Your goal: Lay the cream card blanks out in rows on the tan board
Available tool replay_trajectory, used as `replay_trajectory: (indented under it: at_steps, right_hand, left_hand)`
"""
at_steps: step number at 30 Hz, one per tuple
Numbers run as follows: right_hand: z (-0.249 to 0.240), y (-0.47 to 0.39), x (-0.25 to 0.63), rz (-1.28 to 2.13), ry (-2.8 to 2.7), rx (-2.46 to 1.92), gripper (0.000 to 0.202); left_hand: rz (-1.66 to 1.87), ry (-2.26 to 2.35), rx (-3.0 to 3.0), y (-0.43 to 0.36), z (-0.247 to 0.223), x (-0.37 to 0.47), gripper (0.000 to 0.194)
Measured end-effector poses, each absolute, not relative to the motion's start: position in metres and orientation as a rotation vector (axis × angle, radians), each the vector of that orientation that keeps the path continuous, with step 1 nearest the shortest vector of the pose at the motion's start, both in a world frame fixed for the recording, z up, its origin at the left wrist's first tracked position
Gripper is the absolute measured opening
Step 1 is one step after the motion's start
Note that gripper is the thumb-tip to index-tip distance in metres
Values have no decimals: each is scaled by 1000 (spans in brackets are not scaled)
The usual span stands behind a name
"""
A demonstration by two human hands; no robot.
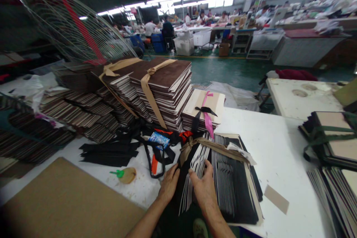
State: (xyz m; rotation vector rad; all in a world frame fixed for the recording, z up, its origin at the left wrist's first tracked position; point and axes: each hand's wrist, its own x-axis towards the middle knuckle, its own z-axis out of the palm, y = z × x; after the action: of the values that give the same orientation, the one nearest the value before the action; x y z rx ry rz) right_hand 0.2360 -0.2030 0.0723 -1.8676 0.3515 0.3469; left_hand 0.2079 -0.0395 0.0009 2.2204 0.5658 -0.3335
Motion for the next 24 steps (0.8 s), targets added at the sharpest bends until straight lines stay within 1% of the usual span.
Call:
replay_trajectory:
  at_steps: [2, 3, 4, 6, 9, 12, 16, 19, 21, 22, 24]
  right_hand:
    - [71, -190, 232, 343, 374, -1878, 107]
    - [70, -185, 231, 329, 363, -1895, 113]
    - [68, -181, 231, 309, 348, -1919, 117]
    - [66, -178, 233, 297, 329, -1977, 118]
    - [65, -184, 239, 365, 358, -2020, 114]
    - [70, -195, 243, 388, 374, -1977, 112]
    - [81, -220, 234, 401, 350, -1838, 108]
    - [91, -248, 217, 487, 330, -1690, 102]
    - [102, -269, 205, 555, 328, -1613, 93]
    - [108, -278, 200, 576, 322, -1587, 88]
    - [120, -295, 193, 597, 298, -1558, 79]
  left_hand:
    - [-361, 562, 2235, -41, 3, 208, 57]
    - [-376, 563, 2248, -43, 5, 209, 56]
    - [-385, 573, 2260, -45, 6, 209, 56]
    - [-369, 616, 2279, -52, 9, 210, 55]
    - [-296, 680, 2285, -64, 7, 210, 56]
    - [-253, 640, 2264, -71, 6, 205, 54]
    - [-209, 586, 2043, -71, 16, 185, 57]
    - [-236, 648, 1709, -69, 29, 163, 71]
    - [-311, 639, 1352, -72, 37, 150, 78]
    - [-358, 610, 1163, -75, 40, 144, 77]
    - [-432, 548, 854, -84, 44, 136, 69]
